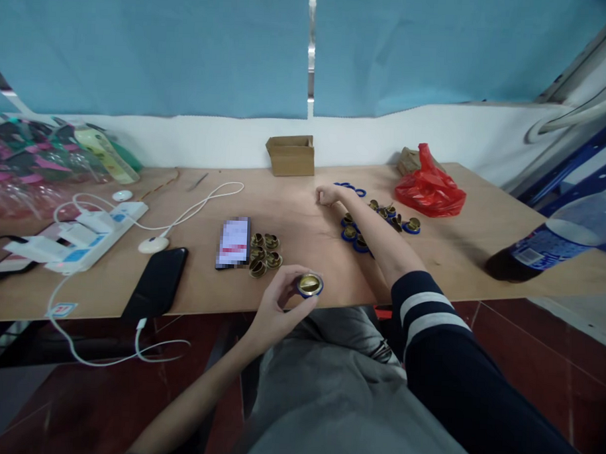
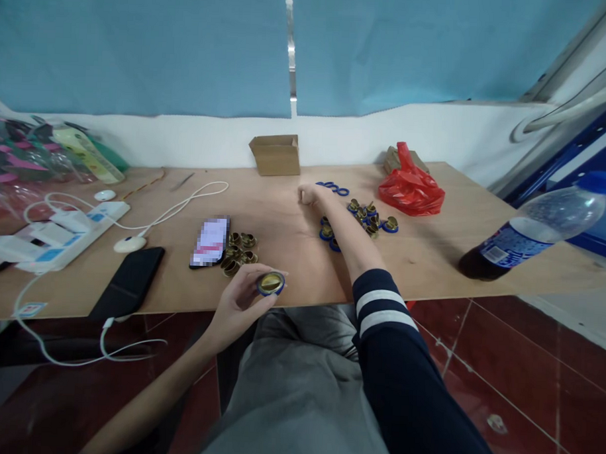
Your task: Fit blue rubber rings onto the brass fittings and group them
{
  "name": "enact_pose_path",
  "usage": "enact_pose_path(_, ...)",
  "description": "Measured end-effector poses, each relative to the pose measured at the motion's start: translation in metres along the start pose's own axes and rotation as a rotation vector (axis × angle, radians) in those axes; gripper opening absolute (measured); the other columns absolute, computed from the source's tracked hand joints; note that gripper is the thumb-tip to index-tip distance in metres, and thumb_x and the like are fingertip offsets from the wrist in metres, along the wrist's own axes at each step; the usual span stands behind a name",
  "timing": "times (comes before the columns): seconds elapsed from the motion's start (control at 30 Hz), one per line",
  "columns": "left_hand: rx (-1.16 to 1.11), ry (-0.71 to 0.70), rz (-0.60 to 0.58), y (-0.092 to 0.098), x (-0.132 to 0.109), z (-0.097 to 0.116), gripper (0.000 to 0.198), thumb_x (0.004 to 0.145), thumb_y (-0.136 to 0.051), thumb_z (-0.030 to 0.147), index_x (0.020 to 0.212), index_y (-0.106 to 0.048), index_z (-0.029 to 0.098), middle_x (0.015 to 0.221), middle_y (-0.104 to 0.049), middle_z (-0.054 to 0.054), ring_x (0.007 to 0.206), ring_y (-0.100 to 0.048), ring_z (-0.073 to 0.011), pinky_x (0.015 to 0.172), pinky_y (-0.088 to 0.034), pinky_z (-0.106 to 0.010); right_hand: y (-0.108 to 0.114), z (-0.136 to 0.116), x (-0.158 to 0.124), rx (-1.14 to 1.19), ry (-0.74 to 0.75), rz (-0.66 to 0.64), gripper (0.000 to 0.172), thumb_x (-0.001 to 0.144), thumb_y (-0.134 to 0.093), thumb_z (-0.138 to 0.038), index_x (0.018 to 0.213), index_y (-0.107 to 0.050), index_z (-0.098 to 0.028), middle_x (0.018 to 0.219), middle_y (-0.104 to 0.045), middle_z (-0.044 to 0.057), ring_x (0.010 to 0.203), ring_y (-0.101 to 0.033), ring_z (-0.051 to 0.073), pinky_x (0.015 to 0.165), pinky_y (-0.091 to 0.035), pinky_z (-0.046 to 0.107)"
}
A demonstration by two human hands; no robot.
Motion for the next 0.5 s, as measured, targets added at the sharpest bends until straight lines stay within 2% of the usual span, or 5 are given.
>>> enact_pose_path(0.1,0.014,-0.012,-0.006,-0.001,0.001,-0.002,0.031,0.086,-0.072,0.019,0.114,-0.059,0.021,0.115,-0.069,-0.008,0.108,-0.068,-0.0194,0.098,-0.053,-0.032,0.0,-0.009,-0.004,-0.047,0.034,0.016,0.03,0.099,-0.064,-0.034,0.122,-0.064,-0.015,0.119,-0.067,0.008,0.1,-0.069,0.021,0.086,-0.059,0.041)
enact_pose_path(0.23,-0.003,-0.016,-0.023,-0.003,0.0,-0.003,0.032,0.086,-0.073,0.018,0.115,-0.058,0.022,0.116,-0.071,-0.007,0.106,-0.069,-0.0183,0.096,-0.054,-0.031,-0.002,-0.023,-0.017,-0.121,0.086,0.079,0.023,0.091,-0.068,-0.017,0.114,-0.071,-0.014,0.111,-0.074,0.01,0.098,-0.07,0.023,0.082,-0.054,0.031)
enact_pose_path(0.37,-0.005,-0.036,-0.028,-0.005,-0.006,0.0,0.032,0.086,-0.073,0.019,0.114,-0.059,0.023,0.116,-0.071,-0.007,0.106,-0.069,-0.0183,0.094,-0.054,-0.03,-0.012,-0.037,-0.044,-0.184,0.154,0.149,0.029,0.088,-0.065,-0.01,0.116,-0.072,-0.013,0.115,-0.075,0.014,0.101,-0.069,0.025,0.078,-0.048,0.027)
enact_pose_path(0.5,0.014,-0.048,-0.039,-0.008,-0.015,0.005,0.032,0.087,-0.073,0.019,0.115,-0.059,0.023,0.116,-0.071,-0.007,0.104,-0.07,-0.0184,0.091,-0.055,-0.029,-0.028,-0.047,-0.077,-0.229,0.209,0.202,0.027,0.088,-0.06,-0.008,0.111,-0.073,-0.009,0.116,-0.073,0.017,0.1,-0.068,0.025,0.077,-0.045,0.026)
Point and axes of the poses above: each hand's wrist, its own x-axis towards the middle knuckle, its own y-axis out of the back of the hand, z = x × y, the point moved 5 cm from there along x, towards the middle knuckle
